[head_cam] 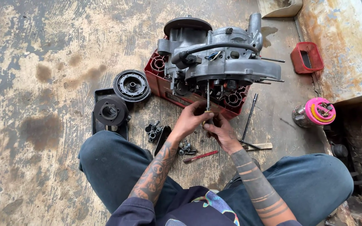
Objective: Repairing a motorcycle engine by disassembling components and using hand tools to remove fasteners.
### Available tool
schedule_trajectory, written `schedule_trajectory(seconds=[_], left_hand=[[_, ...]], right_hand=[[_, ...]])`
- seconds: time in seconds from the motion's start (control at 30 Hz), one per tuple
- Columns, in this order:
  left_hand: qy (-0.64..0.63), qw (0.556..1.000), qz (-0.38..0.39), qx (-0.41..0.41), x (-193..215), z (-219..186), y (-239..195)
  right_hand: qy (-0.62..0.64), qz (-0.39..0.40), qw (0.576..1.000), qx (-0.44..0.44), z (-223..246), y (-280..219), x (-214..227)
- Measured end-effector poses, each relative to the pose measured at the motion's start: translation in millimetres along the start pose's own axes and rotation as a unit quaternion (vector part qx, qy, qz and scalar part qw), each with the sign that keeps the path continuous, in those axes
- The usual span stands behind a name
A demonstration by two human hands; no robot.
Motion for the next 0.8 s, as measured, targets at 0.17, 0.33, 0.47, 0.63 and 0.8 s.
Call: schedule_trajectory(seconds=[0.17,0.33,0.47,0.63,0.8], left_hand=[[-0.067,0.997,-0.029,0.010,1.3,13.7,-3.3],[-0.093,0.996,-0.010,0.011,2.2,27.7,1.8],[-0.004,1.000,-0.003,-0.009,-1.5,7.8,-0.7],[-0.013,1.000,0.010,0.005,8.2,8.2,1.0],[-0.018,1.000,0.023,0.006,4.4,5.3,1.4]], right_hand=[[0.109,0.055,0.982,-0.148,-8.4,-9.3,-7.9],[0.122,0.020,0.987,-0.104,-14.2,-4.9,-1.1],[-0.002,0.014,1.000,0.024,5.7,-7.8,-14.7],[0.134,0.065,0.984,-0.095,-2.9,-7.3,-15.1],[0.077,0.020,0.997,-0.009,-2.9,-1.9,-5.7]])
Point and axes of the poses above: each hand's wrist, its own y-axis towards the middle knuckle, its own x-axis out of the back of the hand, z = x × y, the point moved 3 cm from there along y, towards the middle knuckle, and after that the axes turned 6 degrees about -x, right-handed, at the moved point
